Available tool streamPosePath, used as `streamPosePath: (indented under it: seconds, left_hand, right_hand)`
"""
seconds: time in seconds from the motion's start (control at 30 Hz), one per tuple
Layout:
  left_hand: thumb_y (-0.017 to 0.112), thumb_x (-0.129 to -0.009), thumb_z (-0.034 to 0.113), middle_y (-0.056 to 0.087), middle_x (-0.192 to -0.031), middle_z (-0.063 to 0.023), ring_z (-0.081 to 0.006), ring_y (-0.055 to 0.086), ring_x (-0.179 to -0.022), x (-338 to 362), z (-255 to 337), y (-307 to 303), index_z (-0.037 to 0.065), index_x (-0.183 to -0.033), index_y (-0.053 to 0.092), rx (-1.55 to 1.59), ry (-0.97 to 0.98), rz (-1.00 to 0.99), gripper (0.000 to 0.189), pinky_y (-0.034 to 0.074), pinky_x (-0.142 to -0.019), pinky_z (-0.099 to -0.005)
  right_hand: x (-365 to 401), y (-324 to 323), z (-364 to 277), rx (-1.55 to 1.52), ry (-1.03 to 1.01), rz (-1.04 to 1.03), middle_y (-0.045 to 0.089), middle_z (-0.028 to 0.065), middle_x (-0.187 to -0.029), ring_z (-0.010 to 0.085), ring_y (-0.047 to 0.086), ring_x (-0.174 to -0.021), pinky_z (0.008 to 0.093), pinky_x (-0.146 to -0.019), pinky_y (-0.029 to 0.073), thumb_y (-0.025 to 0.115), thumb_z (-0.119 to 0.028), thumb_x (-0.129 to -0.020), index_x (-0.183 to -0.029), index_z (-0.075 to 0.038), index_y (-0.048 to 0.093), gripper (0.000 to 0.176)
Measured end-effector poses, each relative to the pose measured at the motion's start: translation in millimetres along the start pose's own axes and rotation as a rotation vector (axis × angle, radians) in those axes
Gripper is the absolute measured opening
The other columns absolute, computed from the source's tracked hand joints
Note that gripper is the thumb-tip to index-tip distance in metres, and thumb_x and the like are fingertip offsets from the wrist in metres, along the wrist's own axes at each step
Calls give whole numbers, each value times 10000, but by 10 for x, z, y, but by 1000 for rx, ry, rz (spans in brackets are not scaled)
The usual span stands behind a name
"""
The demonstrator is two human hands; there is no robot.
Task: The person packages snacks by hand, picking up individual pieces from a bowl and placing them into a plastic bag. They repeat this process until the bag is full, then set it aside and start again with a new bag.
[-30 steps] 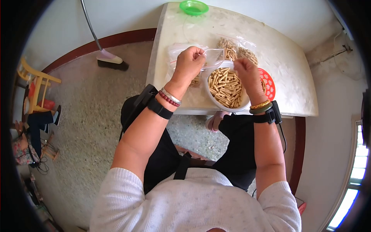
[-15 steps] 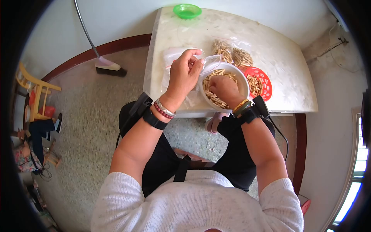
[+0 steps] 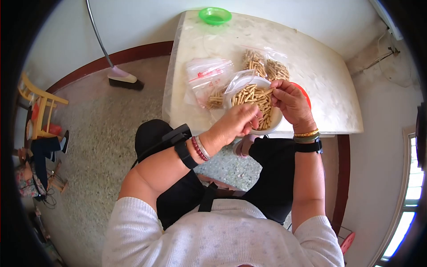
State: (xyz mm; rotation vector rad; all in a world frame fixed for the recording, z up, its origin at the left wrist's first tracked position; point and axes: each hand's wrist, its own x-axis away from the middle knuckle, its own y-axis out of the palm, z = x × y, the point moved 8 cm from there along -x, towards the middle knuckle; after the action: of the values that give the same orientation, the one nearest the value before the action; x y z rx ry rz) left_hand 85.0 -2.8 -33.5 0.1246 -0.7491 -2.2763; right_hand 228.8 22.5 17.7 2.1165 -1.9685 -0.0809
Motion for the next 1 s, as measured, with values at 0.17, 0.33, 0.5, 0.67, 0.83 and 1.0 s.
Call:
streamPosePath:
  seconds: [0.17,0.33,0.5,0.67,0.83,1.0]
  left_hand:
    - [406,-969,545,582,-699,-6,-45,409,-470,-95,53,-190,45,-926,613,157,-50,51,542,286,-399,-176]
    - [461,-973,473,571,-684,1,-44,432,-487,-71,46,-232,58,-888,619,89,-32,66,451,296,-411,-172]
    - [523,-969,380,555,-675,21,-38,446,-512,-51,69,-209,79,-871,615,21,-32,86,331,299,-417,-169]
    - [541,-970,322,550,-692,40,-23,448,-536,-31,169,-193,91,-881,605,-50,22,110,256,305,-444,-158]
    - [569,-960,258,552,-702,43,-16,454,-551,-46,233,-184,95,-913,591,-83,116,117,171,310,-457,-149]
    - [608,-937,209,553,-708,45,-13,458,-559,-44,268,-189,92,-930,584,-83,174,120,120,319,-461,-147]
  right_hand:
    - [0,169,10,69,-9,-93,565,-24,-833,64,510,-727,205,-680,432,577,-39,-898,-1018,-29,603,123]
    - [2,287,48,216,-4,-143,564,-27,-852,57,501,-742,201,-700,436,573,-21,-888,-1023,-32,610,140]
    - [2,263,67,222,-20,-144,587,-17,-911,53,501,-761,200,-709,442,563,-29,-897,-1070,-28,595,177]
    - [11,198,9,170,-13,-22,582,-27,-893,51,507,-752,204,-699,442,582,-43,-883,-1080,-14,602,200]
    - [24,251,31,215,11,-116,599,-13,-968,57,513,-787,197,-725,444,559,-29,-903,-1103,-23,591,203]
    - [25,310,13,216,-17,-167,602,-11,-947,62,518,-787,201,-721,441,607,-45,-887,-1097,-27,598,211]
